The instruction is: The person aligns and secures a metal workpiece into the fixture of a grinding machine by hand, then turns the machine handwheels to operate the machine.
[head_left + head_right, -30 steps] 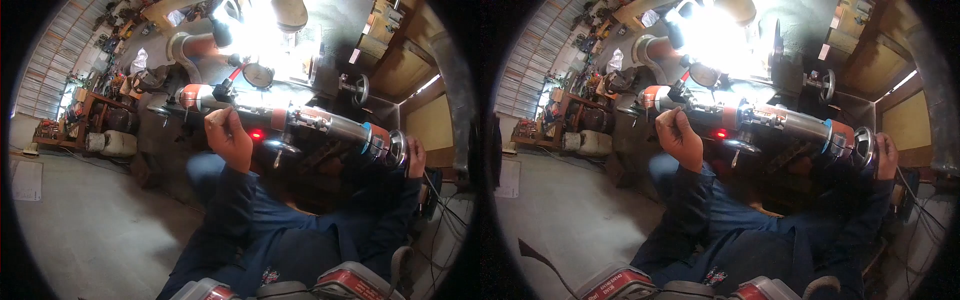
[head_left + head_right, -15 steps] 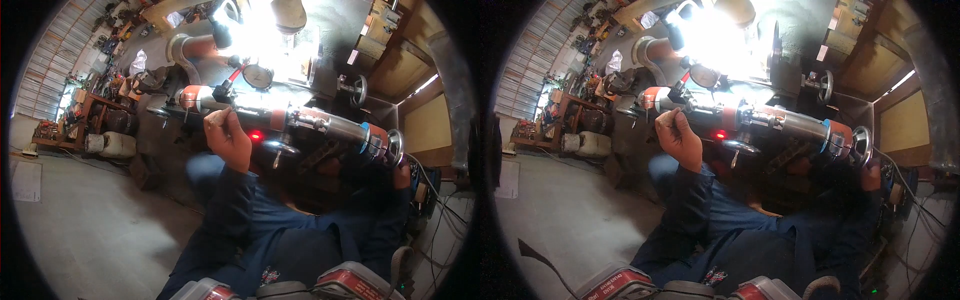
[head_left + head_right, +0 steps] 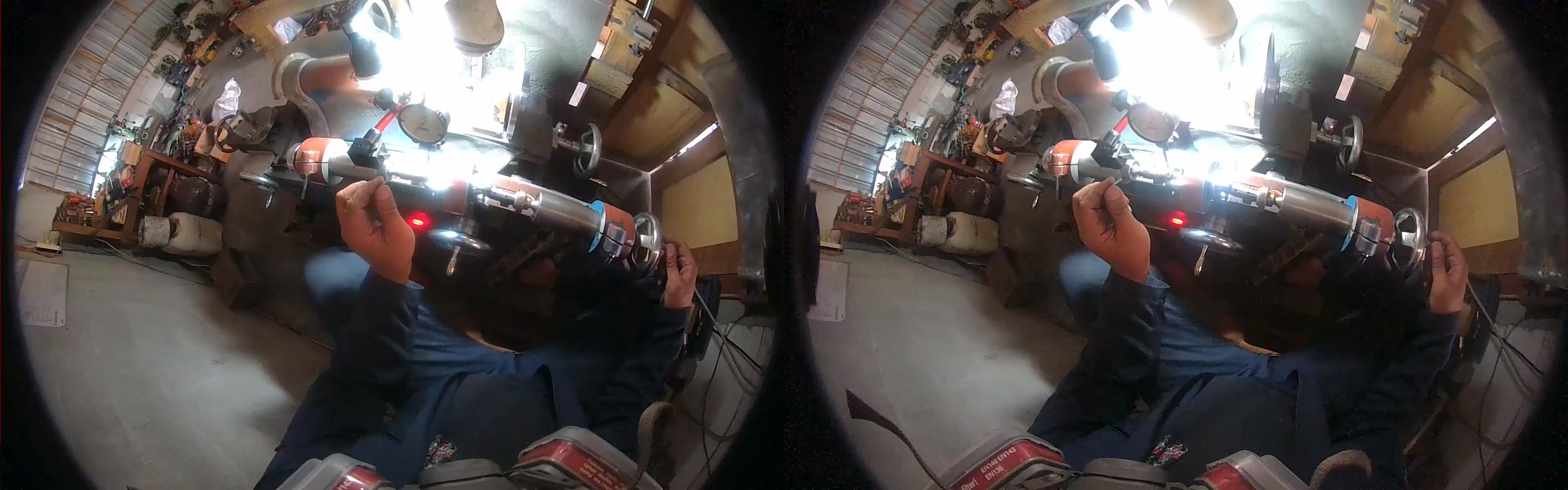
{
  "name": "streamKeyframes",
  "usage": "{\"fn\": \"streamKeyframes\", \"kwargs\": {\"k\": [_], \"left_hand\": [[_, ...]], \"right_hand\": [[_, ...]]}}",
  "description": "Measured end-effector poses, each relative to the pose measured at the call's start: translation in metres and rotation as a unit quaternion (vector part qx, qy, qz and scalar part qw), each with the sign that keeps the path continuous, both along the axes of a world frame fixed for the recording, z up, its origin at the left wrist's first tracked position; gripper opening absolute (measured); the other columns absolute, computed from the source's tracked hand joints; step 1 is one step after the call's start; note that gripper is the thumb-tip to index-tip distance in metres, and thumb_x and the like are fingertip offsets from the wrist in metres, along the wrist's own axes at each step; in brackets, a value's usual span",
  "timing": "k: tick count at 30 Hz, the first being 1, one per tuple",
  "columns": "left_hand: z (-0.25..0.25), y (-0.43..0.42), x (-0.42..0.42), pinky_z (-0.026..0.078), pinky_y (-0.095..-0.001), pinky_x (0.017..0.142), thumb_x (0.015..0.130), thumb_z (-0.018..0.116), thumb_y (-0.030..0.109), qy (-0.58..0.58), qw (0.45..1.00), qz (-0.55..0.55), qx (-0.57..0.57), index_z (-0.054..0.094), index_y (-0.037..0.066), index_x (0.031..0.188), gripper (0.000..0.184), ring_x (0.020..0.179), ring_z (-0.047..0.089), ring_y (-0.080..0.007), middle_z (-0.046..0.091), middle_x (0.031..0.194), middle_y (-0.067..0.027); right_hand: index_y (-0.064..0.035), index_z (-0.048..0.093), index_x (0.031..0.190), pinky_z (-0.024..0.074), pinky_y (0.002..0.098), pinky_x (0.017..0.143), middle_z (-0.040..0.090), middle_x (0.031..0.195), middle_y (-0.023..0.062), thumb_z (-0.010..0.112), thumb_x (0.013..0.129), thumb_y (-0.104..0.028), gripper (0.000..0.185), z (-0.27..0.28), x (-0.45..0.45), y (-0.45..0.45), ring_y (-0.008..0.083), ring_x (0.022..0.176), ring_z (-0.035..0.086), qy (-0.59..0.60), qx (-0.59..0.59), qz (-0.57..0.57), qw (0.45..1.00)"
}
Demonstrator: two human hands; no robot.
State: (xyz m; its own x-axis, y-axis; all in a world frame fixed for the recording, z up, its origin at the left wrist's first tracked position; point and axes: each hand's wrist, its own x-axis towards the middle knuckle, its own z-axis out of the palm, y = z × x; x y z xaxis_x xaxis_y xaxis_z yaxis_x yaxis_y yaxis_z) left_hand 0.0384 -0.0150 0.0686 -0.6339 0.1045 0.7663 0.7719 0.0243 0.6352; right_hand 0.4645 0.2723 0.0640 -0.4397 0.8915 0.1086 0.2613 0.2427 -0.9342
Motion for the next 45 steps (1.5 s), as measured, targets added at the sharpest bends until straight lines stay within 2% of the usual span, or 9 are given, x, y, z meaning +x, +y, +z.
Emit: {"fn": "streamKeyframes", "kwargs": {"k": [3,9,13,16,20,24,32,36,45], "left_hand": [[-0.002,0.001,0.003,0.046,-0.0276,0.076,0.099,0.059,0.01,-0.004,1.0,-0.01,0.011,0.065,-0.001,0.102,0.012,0.086,0.055,-0.016,0.057,0.099,-0.0068],[0.014,0.002,0.04,0.046,-0.0319,0.076,0.093,0.06,0.003,0.036,0.998,-0.052,-0.02,0.066,0.001,0.098,0.008,0.084,0.056,-0.0207,0.057,0.094,-0.0088],[0.016,0.009,0.086,0.048,-0.034,0.074,0.088,0.064,0.001,0.032,0.973,-0.23,-0.002,0.067,0.003,0.096,0.009,0.082,0.058,-0.0224,0.059,0.088,-0.009],[0.012,0.012,0.101,0.049,-0.0343,0.073,0.087,0.066,0.001,0.06,0.953,-0.296,-0.002,0.067,0.003,0.096,0.01,0.08,0.06,-0.024,0.061,0.087,-0.0096],[0.009,0.007,0.098,0.053,-0.0355,0.072,0.089,0.067,0.004,0.017,0.945,-0.326,-0.016,0.066,0.003,0.096,0.007,0.082,0.064,-0.0259,0.065,0.089,-0.014],[0.012,0.007,0.103,0.054,-0.0345,0.07,0.088,0.068,0.004,-0.051,0.9,-0.427,-0.07,0.064,0.002,0.097,0.009,0.083,0.067,-0.0282,0.066,0.092,-0.0161],[-0.023,0.02,0.131,0.055,-0.0366,0.072,0.096,0.062,0.015,0.016,0.772,-0.547,-0.323,0.062,0.005,0.104,0.013,0.086,0.066,-0.029,0.061,0.096,-0.0105],[-0.03,0.022,0.129,0.055,-0.0384,0.074,0.096,0.063,0.018,0.008,0.775,-0.515,-0.366,0.062,0.005,0.105,0.015,0.086,0.066,-0.0306,0.061,0.096,-0.0123],[-0.027,0.022,0.124,0.054,-0.0396,0.072,0.095,0.065,0.018,0.003,0.801,-0.499,-0.332,0.064,0.004,0.098,0.014,0.083,0.065,-0.0321,0.06,0.094,-0.0131]], "right_hand": [[-0.0025,0.064,0.116,0.0425,0.023,0.068,0.065,0.099,0.0009,0.055,0.104,-0.019,0.023,0.011,-0.008,0.002,0.0085,0.08,0.054,-0.031,0.004,0.002,1.0],[-0.0007,0.064,0.115,0.0482,0.0404,0.091,0.066,0.107,0.0182,0.059,0.099,-0.017,0.023,0.062,-0.069,-0.061,0.0313,0.098,0.063,-0.212,0.397,-0.19,0.872],[-0.0007,0.064,0.117,0.0471,0.0416,0.095,0.066,0.113,0.0174,0.058,0.096,-0.013,0.024,0.085,-0.132,-0.141,0.0356,0.105,0.063,-0.093,0.319,0.127,0.935],[-0.0014,0.064,0.118,0.0473,0.0415,0.095,0.066,0.114,0.0168,0.056,0.098,-0.012,0.025,0.065,-0.132,-0.119,0.0352,0.106,0.063,-0.067,0.427,-0.126,0.893],[-0.0016,0.063,0.118,0.0481,0.0364,0.092,0.067,0.109,0.0153,0.047,0.105,-0.017,0.026,0.015,-0.041,-0.027,0.0281,0.102,0.063,-0.21,0.269,-0.127,0.931],[-0.0011,0.062,0.11,0.0468,0.0274,0.086,0.064,0.1,0.0038,0.047,0.107,-0.024,0.027,-0.014,-0.024,-0.005,0.0117,0.094,0.057,-0.067,0.218,-0.056,0.972],[-0.0036,0.065,0.112,0.051,0.0312,0.082,0.068,0.099,0.0053,0.057,0.101,-0.027,0.027,-0.057,-0.019,0.05,0.0156,0.092,0.064,-0.028,0.077,-0.001,0.997],[-0.0024,0.065,0.115,0.0527,0.037,0.081,0.071,0.101,0.0111,0.061,0.096,-0.043,0.045,-0.052,-0.028,0.022,0.0226,0.092,0.067,-0.135,0.024,-0.021,0.99],[0.0007,0.067,0.113,0.051,0.0325,0.084,0.071,0.101,0.0108,0.066,0.097,-0.023,0.028,-0.022,0.029,-0.012,0.0177,0.091,0.066,-0.271,0.069,0.109,0.954]]}}
